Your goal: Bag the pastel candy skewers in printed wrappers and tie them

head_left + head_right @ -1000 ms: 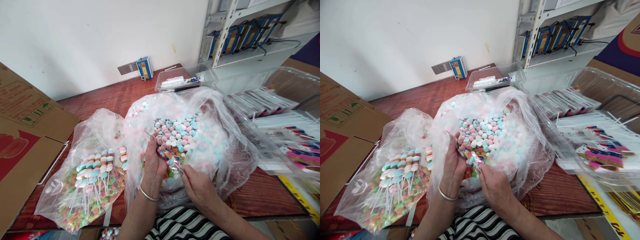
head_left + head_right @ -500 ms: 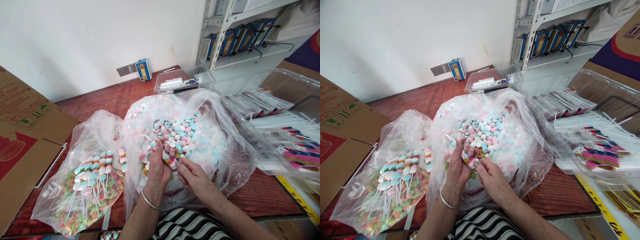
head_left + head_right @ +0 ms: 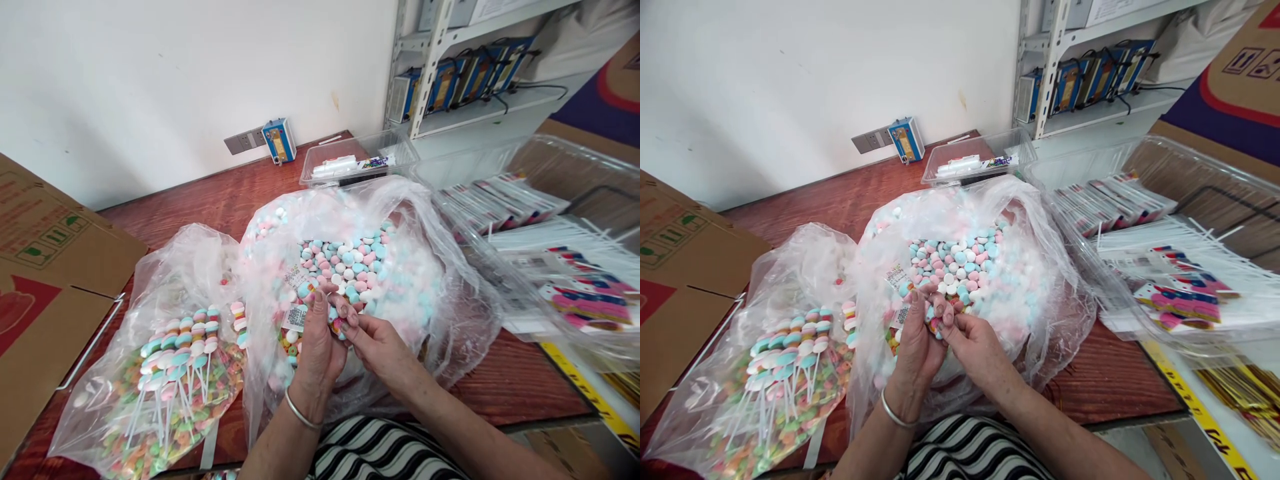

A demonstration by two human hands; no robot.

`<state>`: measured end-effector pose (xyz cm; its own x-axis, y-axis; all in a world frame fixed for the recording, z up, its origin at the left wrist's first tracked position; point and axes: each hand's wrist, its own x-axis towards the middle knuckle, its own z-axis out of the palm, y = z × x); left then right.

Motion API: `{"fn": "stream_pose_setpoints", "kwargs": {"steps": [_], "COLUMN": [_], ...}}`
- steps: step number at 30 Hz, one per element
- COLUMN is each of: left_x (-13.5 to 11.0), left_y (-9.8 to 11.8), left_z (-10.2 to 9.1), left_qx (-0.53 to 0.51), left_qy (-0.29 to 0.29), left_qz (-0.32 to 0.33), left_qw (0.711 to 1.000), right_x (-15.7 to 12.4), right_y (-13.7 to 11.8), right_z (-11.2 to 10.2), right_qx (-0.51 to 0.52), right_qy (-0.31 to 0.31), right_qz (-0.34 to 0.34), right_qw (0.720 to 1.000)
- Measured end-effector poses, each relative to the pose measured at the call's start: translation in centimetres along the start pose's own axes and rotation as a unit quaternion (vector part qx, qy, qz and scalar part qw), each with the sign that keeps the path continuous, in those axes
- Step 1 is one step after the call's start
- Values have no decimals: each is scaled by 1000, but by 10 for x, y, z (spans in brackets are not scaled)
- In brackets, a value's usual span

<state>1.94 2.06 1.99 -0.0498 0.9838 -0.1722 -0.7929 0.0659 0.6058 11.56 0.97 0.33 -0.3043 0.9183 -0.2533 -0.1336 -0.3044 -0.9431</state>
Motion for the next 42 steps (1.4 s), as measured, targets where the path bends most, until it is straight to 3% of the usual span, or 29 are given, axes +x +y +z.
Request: {"fn": "stream_pose_setpoints", "kwargs": {"steps": [6,20,27,32,39,42], "left_x": [5,-5,7,9,2,1], "left_y": [3,-6,13,21,12,9], "left_z": [-1,6,-2,0,0,-2], "left_qx": [0,29,4,-7,-4,-17], "left_qy": [42,30,52,62,28,31], "left_qz": [30,4,32,56,3,-8], "left_qw": [999,999,998,996,1000,999], "right_x": [-6,2,-1,-14,-14,-15], "right_y": [-2,1,8,4,9,13], "right_z": [1,2,-6,-9,-7,-6], "right_qx": [-3,-61,-76,-217,-188,-239], "right_qy": [-22,10,-30,13,38,69], "right_qz": [5,-71,-73,-124,-143,-182], "right_qw": [1000,996,994,968,971,951]}}
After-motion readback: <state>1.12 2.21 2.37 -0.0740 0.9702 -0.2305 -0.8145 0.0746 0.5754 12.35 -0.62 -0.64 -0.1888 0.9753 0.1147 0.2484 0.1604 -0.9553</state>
